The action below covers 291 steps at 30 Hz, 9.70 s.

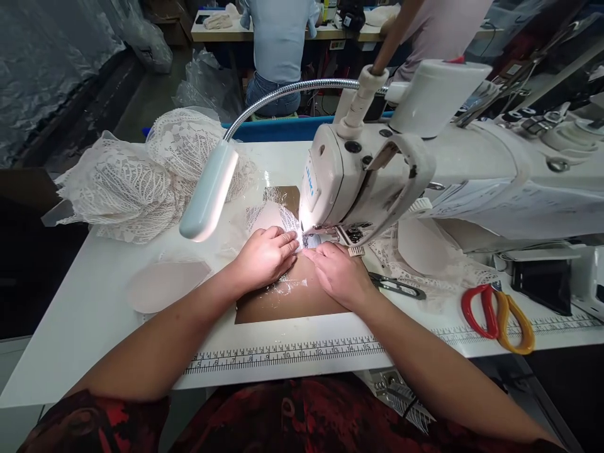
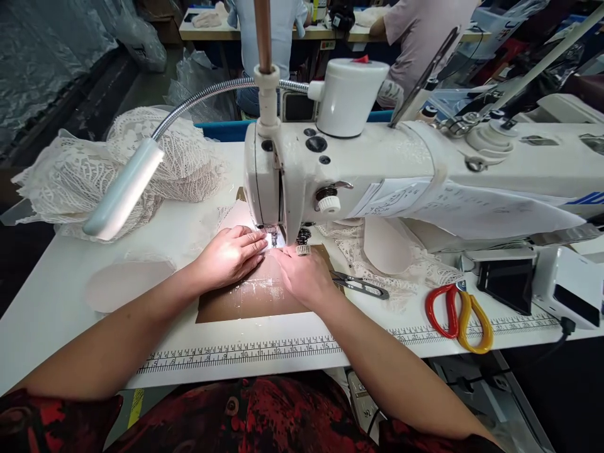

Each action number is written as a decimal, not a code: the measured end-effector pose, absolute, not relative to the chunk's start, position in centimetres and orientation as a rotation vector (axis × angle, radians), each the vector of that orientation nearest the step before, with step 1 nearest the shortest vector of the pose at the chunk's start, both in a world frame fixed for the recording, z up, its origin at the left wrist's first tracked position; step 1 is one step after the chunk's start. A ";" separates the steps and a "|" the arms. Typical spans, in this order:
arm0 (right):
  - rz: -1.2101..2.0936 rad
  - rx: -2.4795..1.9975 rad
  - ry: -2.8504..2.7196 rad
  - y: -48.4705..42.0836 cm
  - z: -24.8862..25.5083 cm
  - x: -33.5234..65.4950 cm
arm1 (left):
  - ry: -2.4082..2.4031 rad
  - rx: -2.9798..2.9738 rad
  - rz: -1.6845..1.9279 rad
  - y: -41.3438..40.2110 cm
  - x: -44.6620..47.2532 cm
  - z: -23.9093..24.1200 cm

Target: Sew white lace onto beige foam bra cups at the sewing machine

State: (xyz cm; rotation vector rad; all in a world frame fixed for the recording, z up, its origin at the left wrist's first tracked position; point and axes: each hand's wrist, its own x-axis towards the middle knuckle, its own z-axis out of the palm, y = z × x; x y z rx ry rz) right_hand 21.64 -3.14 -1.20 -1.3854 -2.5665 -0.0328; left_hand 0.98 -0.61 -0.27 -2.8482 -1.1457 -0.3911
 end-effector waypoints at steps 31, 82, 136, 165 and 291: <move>0.164 -1.256 -2.519 -2.7 -1.3 22.6 | -2.153 -2.380 -0.296 -5.5 -12.1 7.1; 0.195 -1.340 -2.508 -3.7 -0.7 22.6 | -1.333 -2.955 -0.320 -4.2 3.0 1.2; 0.201 -1.227 -2.415 -3.5 -0.9 22.7 | -0.930 -3.104 -0.466 -1.4 0.5 0.7; 0.093 -1.440 -2.510 -3.4 -0.7 22.0 | -0.938 -3.013 -0.456 -0.2 0.2 0.8; 0.176 -1.036 -2.625 -4.3 -0.8 22.9 | -1.034 -3.057 -0.447 -0.5 1.0 -0.4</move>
